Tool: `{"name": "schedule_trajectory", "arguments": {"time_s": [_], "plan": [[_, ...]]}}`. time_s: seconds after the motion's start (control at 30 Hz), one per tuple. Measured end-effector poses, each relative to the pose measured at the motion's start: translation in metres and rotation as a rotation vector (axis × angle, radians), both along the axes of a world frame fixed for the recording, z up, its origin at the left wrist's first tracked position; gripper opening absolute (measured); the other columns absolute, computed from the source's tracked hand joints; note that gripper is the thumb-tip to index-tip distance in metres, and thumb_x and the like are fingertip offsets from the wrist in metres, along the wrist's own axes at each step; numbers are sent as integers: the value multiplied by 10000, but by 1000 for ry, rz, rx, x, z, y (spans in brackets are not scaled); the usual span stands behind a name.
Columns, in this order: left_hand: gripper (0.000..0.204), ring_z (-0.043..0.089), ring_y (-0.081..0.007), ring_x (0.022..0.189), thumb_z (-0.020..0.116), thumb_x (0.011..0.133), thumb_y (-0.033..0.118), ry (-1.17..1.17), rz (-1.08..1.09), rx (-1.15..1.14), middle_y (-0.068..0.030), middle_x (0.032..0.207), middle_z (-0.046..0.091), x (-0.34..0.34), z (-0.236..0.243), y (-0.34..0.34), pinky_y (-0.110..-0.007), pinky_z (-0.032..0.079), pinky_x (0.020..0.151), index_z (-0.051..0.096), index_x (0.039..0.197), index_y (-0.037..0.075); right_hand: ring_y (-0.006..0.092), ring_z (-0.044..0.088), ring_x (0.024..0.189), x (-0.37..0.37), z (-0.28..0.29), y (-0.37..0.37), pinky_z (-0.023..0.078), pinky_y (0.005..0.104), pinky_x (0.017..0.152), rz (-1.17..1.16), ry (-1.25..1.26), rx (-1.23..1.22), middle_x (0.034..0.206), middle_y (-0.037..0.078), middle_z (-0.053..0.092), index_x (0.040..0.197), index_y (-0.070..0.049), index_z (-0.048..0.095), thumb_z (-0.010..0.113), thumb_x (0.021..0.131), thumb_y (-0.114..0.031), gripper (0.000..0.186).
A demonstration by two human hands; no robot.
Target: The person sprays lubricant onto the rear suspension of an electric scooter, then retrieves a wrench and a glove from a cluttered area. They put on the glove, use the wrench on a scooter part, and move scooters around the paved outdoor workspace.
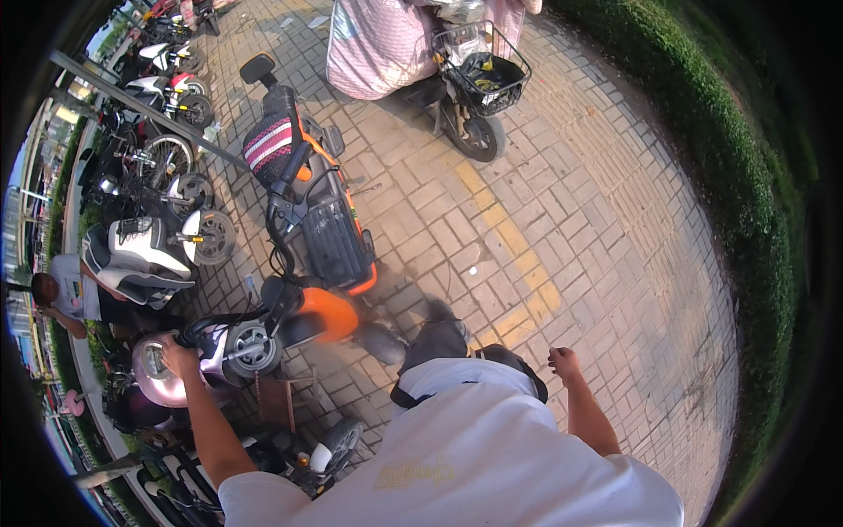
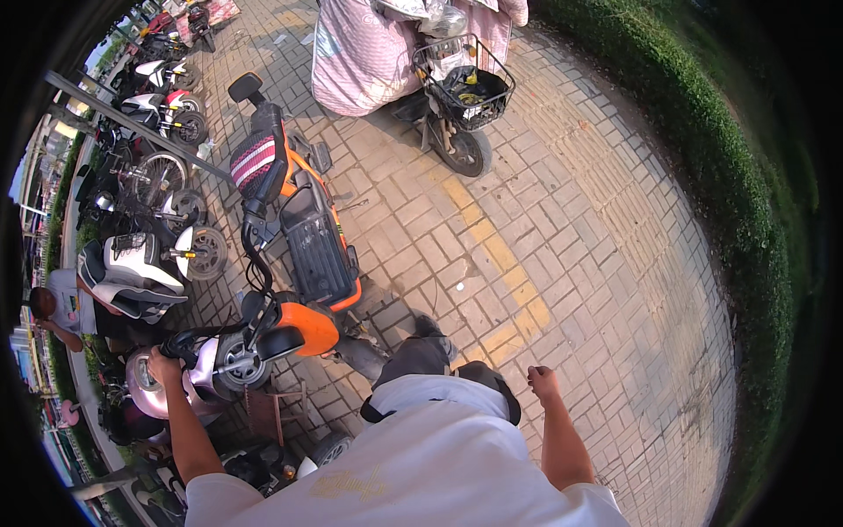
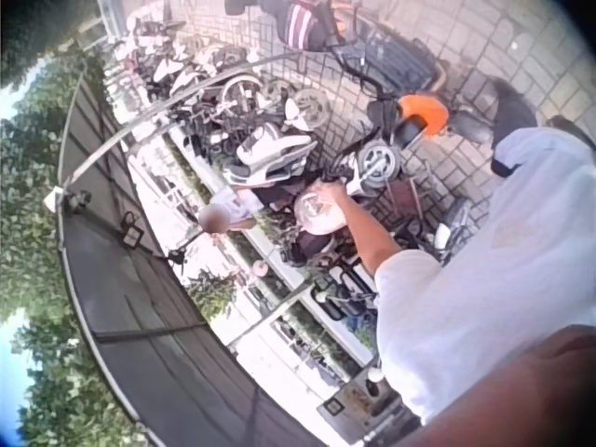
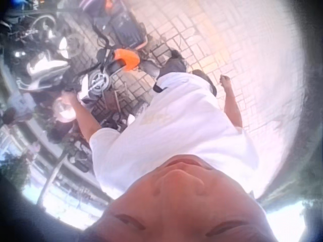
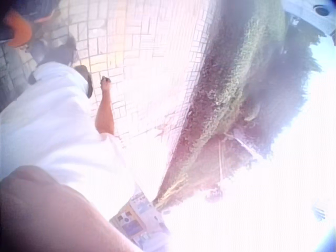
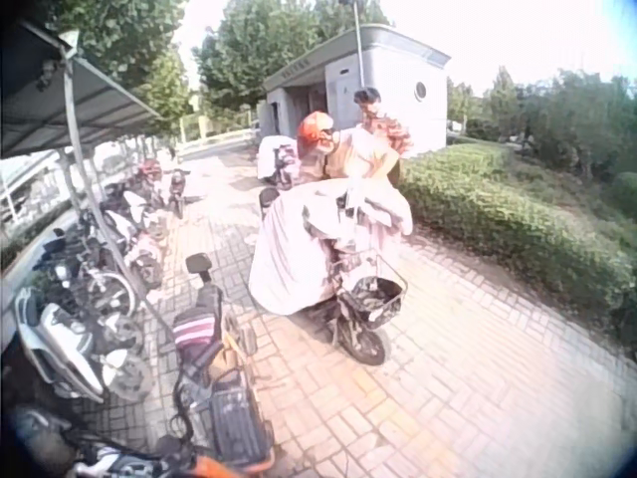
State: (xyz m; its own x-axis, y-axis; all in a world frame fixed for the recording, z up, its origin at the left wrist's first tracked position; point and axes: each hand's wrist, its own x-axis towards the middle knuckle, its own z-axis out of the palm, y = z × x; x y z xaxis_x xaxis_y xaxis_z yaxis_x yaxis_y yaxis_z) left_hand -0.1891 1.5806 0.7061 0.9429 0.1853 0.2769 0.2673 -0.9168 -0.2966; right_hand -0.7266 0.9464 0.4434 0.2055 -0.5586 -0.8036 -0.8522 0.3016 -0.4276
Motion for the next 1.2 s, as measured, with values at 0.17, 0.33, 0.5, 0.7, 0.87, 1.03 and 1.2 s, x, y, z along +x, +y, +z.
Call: {"name": "schedule_trajectory", "arguments": {"time_s": [0.17, 0.33, 0.5, 0.7, 0.87, 1.03, 1.2], "plan": [[553, 430, -371, 1219, 550, 684, -17, -75, -237, -256, -219, 1247, 509, -15, -14, 35, -457, 295, 1041, 513, 1233, 41, 187, 589, 685, 47, -14, -101, 466, 353, 581, -82, 111, 75, 821, 67, 608, 1028, -50, 554, 548, 899, -342, 319], [543, 435, -319, 1249, 443, 778, 25, -244, 16, -827, -218, 1337, 463, -33, -14, -3, -359, 298, 1052, 425, 1315, -50, 167, 588, 691, 181, -1, -185, 459, 327, 566, 27, -55, 45, 826, 67, 614, 1019, -31, 568, 538, 901, -331, 324], [511, 500, -288, 1168, 532, 901, 213, -265, 225, -918, -195, 1318, 489, -37, -19, -117, -347, 356, 993, 420, 1330, -42, 154, 588, 722, 309, -14, -251, 465, 322, 589, 247, -177, 108, 873, 64, 628, 1068, -21, 568, 528, 910, -331, 350], [544, 496, -304, 1185, 556, 902, 277, -206, 309, -957, -230, 1305, 494, -18, -11, -227, -356, 358, 993, 442, 1293, -83, 136, 566, 683, 371, -6, -335, 442, 300, 556, 287, -201, 131, 855, 57, 614, 1072, -24, 556, 531, 917, -315, 331], [532, 505, -298, 1176, 567, 896, 253, -214, 312, -1158, -230, 1273, 517, -27, -52, -271, -345, 364, 989, 445, 1290, -82, 143, 555, 631, 364, -15, -402, 421, 304, 487, 170, -107, 79, 790, 45, 583, 1042, -38, 541, 527, 911, -328, 318], [586, 489, -309, 1192, 605, 847, 317, -107, 409, -1094, -236, 1293, 495, -86, -96, -295, -356, 381, 973, 475, 1262, -76, 135, 549, 604, 389, -24, -406, 409, 297, 459, 173, -65, 92, 770, 44, 582, 1036, -36, 544, 521, 911, -304, 296], [531, 480, -338, 1190, 580, 868, 297, -120, 407, -936, -222, 1327, 463, -126, -80, -298, -359, 374, 991, 497, 1233, -80, 146, 551, 629, 473, -39, -354, 422, 312, 509, 426, -46, 129, 801, 51, 586, 1038, -39, 552, 535, 903, -329, 320]]}}
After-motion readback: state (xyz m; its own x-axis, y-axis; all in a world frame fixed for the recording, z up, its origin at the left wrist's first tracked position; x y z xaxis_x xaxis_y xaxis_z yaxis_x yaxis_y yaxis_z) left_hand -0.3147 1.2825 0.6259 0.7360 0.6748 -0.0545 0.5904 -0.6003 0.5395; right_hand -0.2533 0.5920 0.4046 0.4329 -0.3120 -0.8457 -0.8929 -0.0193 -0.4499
